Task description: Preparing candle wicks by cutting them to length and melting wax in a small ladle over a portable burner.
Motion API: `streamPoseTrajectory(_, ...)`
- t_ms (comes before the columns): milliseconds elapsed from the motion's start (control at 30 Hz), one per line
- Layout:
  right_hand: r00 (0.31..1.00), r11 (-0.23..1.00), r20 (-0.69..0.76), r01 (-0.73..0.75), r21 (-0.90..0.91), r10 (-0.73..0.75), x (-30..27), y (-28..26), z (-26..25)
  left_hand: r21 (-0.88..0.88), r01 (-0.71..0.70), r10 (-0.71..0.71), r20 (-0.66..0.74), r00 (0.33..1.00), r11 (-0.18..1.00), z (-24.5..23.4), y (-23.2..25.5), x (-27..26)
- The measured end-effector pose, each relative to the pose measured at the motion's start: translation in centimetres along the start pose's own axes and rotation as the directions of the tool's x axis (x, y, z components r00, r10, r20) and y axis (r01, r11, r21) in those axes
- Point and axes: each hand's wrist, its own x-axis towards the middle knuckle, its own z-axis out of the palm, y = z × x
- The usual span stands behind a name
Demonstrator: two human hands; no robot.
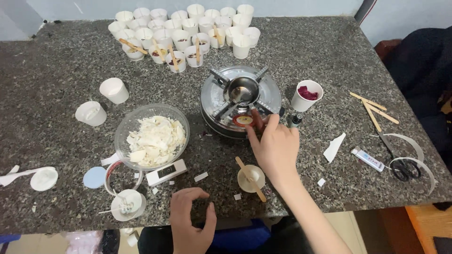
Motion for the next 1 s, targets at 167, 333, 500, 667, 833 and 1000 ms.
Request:
streamPoseTrajectory(167, 0.979, 0.991, 0.163, -0.115, -0.073, 0.125, 0.2, 0.5, -1.6, 0.007, 0.004, -0.004, -0.014, 1.0, 1.0, -0.3, 0.0, 0.2)
streamPoseTrajectory(333, 0.972, 0.986, 0.201, -0.144, 0.085, 0.124, 2.8, -0.7, -3.9, 0.007, -0.01, 0.011, -0.057, 0.998, 1.0, -1.6, 0.8, 1.1)
streamPoseTrajectory(500, 0.943, 0.914, -0.009, 0.324, 0.243, -0.331, 4.3, -1.0, -0.7, 0.231, -0.108, 0.141, -0.131, 0.981, 0.967, -4.3, -0.3, 3.1)
streamPoseTrajectory(667, 0.98, 0.729, 0.059, 0.099, 0.678, -0.188, 5.3, -1.4, -1.9, 0.467, 0.117, -0.046, -0.16, 0.986, 0.876, -9.4, -0.7, 7.2)
streamPoseTrajectory(833, 0.997, 0.35, 0.068, -0.078, 0.934, 0.041, 6.1, -1.1, -0.8, 0.552, 0.231, -0.246, -0.047, 0.968, 0.801, -11.1, -3.4, 9.2)
streamPoseTrajectory(1000, 0.977, 0.421, -0.143, 0.065, 0.905, 0.158, 6.1, -1.1, -1.7, 0.639, 0.091, -0.119, 0.001, 0.993, 0.764, -10.9, -3.8, 9.9)
